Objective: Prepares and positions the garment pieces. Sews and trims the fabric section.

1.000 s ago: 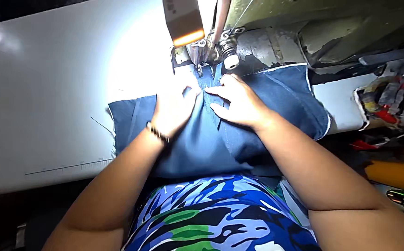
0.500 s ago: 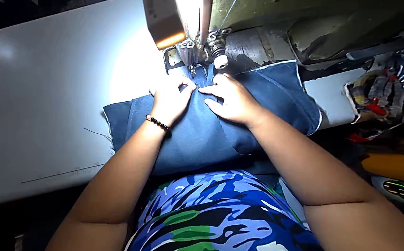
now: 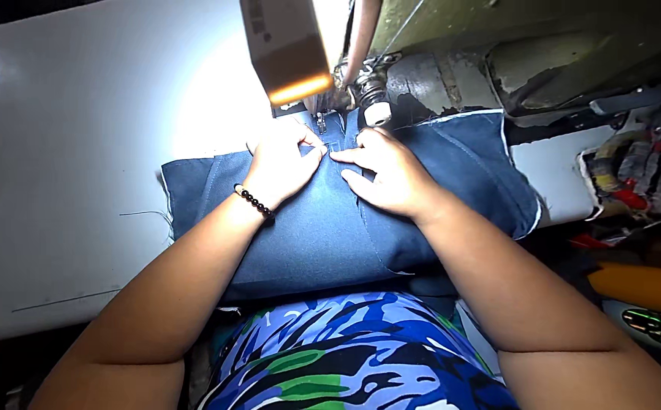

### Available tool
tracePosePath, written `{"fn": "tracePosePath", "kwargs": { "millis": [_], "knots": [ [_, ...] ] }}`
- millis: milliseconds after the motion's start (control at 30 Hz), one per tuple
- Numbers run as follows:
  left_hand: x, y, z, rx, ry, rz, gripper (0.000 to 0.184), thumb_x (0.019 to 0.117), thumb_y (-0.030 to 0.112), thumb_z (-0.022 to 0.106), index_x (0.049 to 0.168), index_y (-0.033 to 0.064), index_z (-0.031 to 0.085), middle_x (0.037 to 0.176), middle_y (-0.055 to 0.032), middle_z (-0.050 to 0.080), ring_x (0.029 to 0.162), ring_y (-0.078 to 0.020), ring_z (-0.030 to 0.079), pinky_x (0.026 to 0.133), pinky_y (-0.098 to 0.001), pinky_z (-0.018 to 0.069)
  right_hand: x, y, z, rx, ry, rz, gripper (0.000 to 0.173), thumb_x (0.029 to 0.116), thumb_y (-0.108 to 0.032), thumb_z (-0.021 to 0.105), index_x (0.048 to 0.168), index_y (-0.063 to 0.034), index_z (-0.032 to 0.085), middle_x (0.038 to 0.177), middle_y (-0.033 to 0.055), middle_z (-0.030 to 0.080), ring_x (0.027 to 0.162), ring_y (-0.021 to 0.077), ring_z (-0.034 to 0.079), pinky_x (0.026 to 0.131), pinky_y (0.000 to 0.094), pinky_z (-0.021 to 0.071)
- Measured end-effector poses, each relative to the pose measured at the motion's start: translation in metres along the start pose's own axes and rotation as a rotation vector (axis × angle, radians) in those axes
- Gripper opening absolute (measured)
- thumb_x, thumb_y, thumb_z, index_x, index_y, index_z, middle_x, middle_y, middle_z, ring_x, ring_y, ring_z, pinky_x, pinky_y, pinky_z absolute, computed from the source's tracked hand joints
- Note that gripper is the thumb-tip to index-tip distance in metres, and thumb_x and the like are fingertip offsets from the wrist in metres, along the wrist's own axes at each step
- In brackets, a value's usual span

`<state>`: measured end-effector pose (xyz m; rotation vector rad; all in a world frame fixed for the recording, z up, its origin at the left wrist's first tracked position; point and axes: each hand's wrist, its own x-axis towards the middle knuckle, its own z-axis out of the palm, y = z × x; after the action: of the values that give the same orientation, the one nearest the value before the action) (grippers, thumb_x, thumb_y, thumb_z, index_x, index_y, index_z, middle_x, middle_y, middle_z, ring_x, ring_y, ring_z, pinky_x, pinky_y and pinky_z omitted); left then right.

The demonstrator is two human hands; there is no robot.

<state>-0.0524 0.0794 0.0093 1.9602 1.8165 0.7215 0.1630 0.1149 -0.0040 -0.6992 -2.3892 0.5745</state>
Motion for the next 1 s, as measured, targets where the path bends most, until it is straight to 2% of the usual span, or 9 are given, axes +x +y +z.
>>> {"fn": "tracePosePath", "kwargs": {
  "millis": [133,200,333,467,533,633,767,900,1000],
  "knots": [
    [0.0,-0.001,0.004,0.04,0.075,-0.005,0.023,0.0866,0.035,0.074,0.096,0.0137,0.072,0.107,-0.0092,0.064,0.115,-0.029,0.056,0.096,-0.0587,0.0348,0.0,0.0,0.001,-0.008,0.008,-0.001,0.033,0.0925,-0.019,0.058,0.115,-0.0076,0.079,0.093,0.0129,0.064,0.095,0.0274,0.059,0.086,0.0374,0.048],
    [-0.002,0.0,0.006,0.059,0.119,0.016,0.024,0.0872,0.034,0.073,0.1,0.0139,0.069,0.111,-0.0109,0.065,0.121,-0.0315,0.055,0.104,-0.0574,0.0346,0.0,-0.001,0.001,-0.009,0.008,0.003,0.033,0.0924,-0.02,0.058,0.115,-0.0074,0.079,0.093,0.0127,0.064,0.096,0.0276,0.059,0.087,0.0379,0.0485],
    [-0.01,0.005,0.008,0.161,0.162,0.123,0.016,0.0943,0.029,0.064,0.095,0.0184,0.077,0.093,-0.0065,0.064,0.1,-0.0264,0.061,0.088,-0.0489,0.0439,0.0,-0.001,0.001,-0.007,0.015,-0.003,0.033,0.0914,-0.019,0.059,0.114,-0.007,0.079,0.092,0.0125,0.063,0.094,0.0276,0.059,0.086,0.0388,0.0486],
    [-0.019,0.013,0.008,0.452,0.125,0.289,0.024,0.102,0.022,0.055,0.102,0.0116,0.077,0.093,-0.011,0.066,0.096,-0.0324,0.065,0.082,-0.0541,0.0473,0.0,-0.002,0.002,-0.013,0.012,-0.003,0.033,0.0934,-0.022,0.058,0.115,-0.0075,0.079,0.095,0.0132,0.064,0.095,0.0282,0.06,0.085,0.0401,0.0497],
    [-0.024,0.02,0.006,0.526,0.08,0.356,0.021,0.1006,0.013,0.055,0.101,0.0058,0.074,0.099,-0.0133,0.067,0.1,-0.0342,0.065,0.083,-0.0538,0.0485,-0.002,-0.002,0.002,0.014,0.056,-0.023,0.029,0.0953,-0.022,0.059,0.108,-0.0072,0.08,0.095,0.0128,0.066,0.094,0.0268,0.062,0.086,0.0394,0.051],
    [-0.037,0.028,0.006,0.549,0.011,0.393,0.025,0.0955,0.003,0.056,0.113,-0.0021,0.073,0.118,-0.0182,0.068,0.111,-0.0377,0.063,0.089,-0.0553,0.0488,-0.005,0.0,0.001,0.096,0.19,-0.105,0.021,0.095,-0.016,0.062,0.091,-0.0048,0.079,0.092,0.0098,0.074,0.091,0.0175,0.07,0.085,0.0316,0.0568],
    [-0.039,0.025,0.007,0.513,-0.023,0.406,0.029,0.0959,-0.003,0.053,0.119,-0.0053,0.07,0.131,-0.0204,0.066,0.123,-0.0383,0.062,0.1,-0.0542,0.049,-0.005,0.002,0.001,0.103,0.221,-0.158,0.019,0.0937,-0.013,0.063,0.092,-0.0031,0.079,0.094,0.0101,0.076,0.093,0.0169,0.072,0.088,0.0307,0.058],
    [-0.04,0.024,0.007,0.474,-0.059,0.367,0.036,0.0984,-0.001,0.049,0.13,-0.0089,0.063,0.135,-0.0233,0.062,0.127,-0.0373,0.06,0.108,-0.0492,0.0465,-0.006,0.001,0.003,0.054,0.201,-0.17,0.021,0.0943,-0.015,0.062,0.097,-0.0044,0.08,0.099,0.0104,0.077,0.101,0.0206,0.073,0.095,0.0336,0.0566],
    [-0.041,0.025,0.008,0.476,-0.066,0.346,0.04,0.0983,0.005,0.049,0.134,-0.0073,0.061,0.136,-0.0229,0.063,0.127,-0.0367,0.061,0.107,-0.0498,0.0472,-0.008,-0.001,0.003,0.03,0.208,-0.174,0.021,0.0925,-0.015,0.063,0.096,-0.005,0.081,0.099,0.011,0.077,0.1,0.0206,0.073,0.094,0.0328,0.0569]
  ]
}}
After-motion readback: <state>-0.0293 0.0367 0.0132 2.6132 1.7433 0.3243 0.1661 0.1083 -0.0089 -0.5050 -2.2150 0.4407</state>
